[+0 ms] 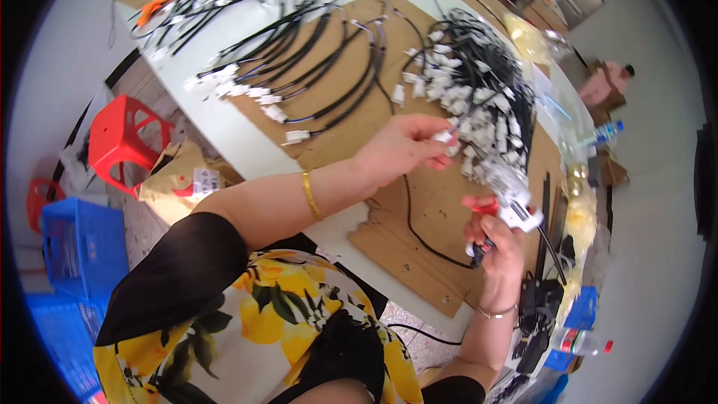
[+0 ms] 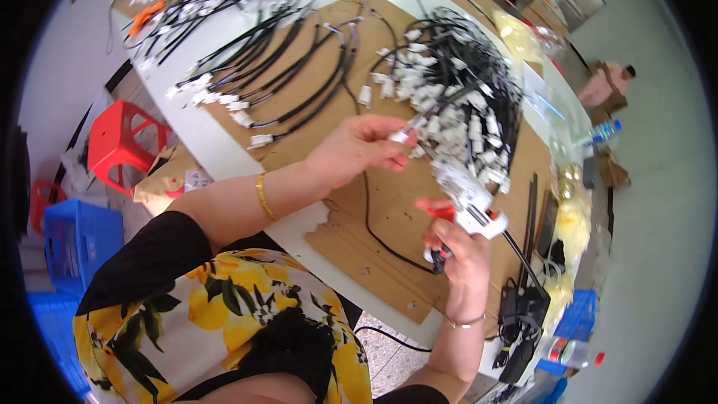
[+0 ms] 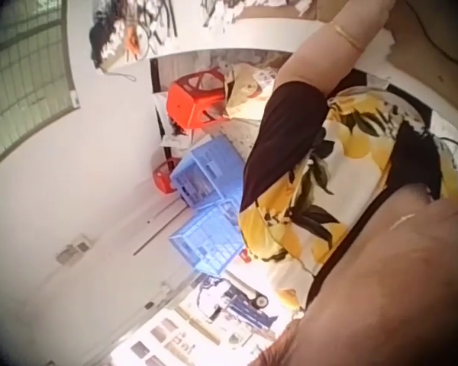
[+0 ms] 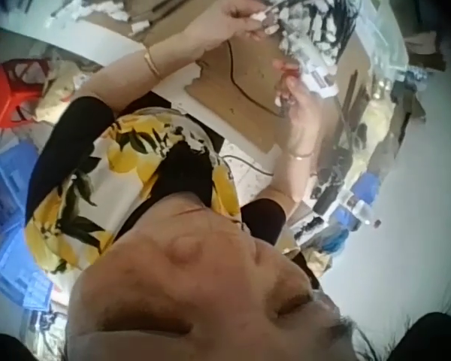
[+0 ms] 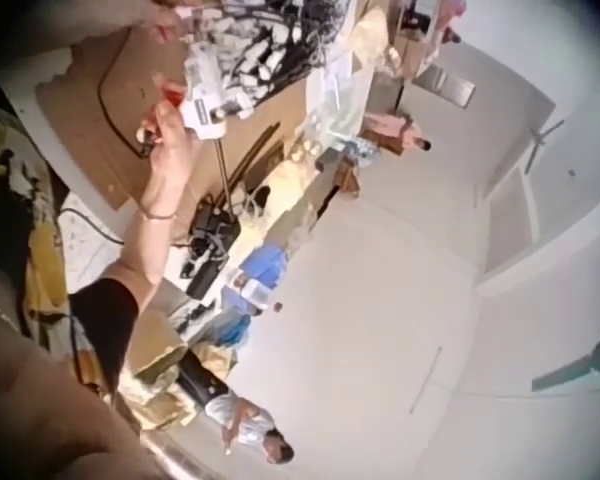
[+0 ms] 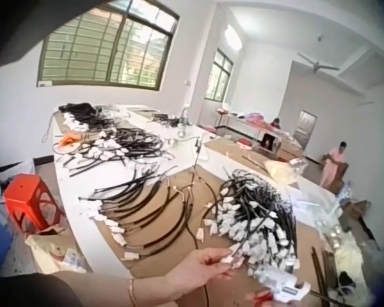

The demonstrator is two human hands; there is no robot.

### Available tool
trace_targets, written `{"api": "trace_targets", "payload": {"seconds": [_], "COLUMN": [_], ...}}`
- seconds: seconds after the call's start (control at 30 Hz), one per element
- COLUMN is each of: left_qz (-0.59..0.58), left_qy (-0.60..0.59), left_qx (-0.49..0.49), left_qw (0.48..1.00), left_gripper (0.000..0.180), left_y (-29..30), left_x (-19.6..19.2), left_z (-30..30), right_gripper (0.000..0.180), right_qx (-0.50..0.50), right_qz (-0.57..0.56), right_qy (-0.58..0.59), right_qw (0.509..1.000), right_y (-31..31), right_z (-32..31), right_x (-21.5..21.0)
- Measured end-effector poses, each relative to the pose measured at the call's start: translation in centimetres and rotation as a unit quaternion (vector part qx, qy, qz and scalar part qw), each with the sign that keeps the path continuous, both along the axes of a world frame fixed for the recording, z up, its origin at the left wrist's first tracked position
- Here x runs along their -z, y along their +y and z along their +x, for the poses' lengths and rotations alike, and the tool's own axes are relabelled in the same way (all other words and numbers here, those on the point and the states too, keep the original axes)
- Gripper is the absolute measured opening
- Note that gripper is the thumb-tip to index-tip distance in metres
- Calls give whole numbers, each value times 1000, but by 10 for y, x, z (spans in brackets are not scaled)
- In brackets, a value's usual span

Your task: Assembling components by applying hot glue to small white connectors on black wire strands.

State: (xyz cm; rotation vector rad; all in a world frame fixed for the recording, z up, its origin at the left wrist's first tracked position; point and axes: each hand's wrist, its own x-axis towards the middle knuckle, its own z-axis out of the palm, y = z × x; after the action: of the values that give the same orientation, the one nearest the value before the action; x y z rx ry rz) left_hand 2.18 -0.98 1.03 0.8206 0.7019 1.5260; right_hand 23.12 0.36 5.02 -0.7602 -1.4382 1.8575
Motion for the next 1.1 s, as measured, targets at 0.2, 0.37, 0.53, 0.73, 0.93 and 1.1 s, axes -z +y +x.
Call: {"api": "trace_targets", "payload": {"seconds": [0.2, 0.37, 0.53, 0.73, 0.93, 1.1], "left_qz": [-28, -48, -26, 13, 15, 21], "left_qy": [61, 116, 124, 157, 189, 199], "left_qx": [-10, 9, -45, -105, -117, -125], "left_qw": [998, 992, 991, 982, 975, 972], "left_gripper": [26, 29, 26, 25, 23, 21], "left_y": [0, -2, -1, 1, 1, 2], "left_x": [0, -2, 3, 10, 8, 9], "left_z": [2, 3, 7, 7, 9, 9], "right_gripper": [26, 30, 35, 39, 37, 35], "right_qx": [40, 60, 68, 93, 102, 105], "right_qz": [16, 23, 46, 74, 75, 77], "right_qy": [-34, -51, -75, -101, -129, -131], "right_qw": [998, 997, 994, 988, 984, 983], "right_y": [3, 1, -5, -13, -13, -14], "right_z": [7, 9, 8, 6, 6, 6], "right_x": [6, 8, 4, 1, 4, 5]}}
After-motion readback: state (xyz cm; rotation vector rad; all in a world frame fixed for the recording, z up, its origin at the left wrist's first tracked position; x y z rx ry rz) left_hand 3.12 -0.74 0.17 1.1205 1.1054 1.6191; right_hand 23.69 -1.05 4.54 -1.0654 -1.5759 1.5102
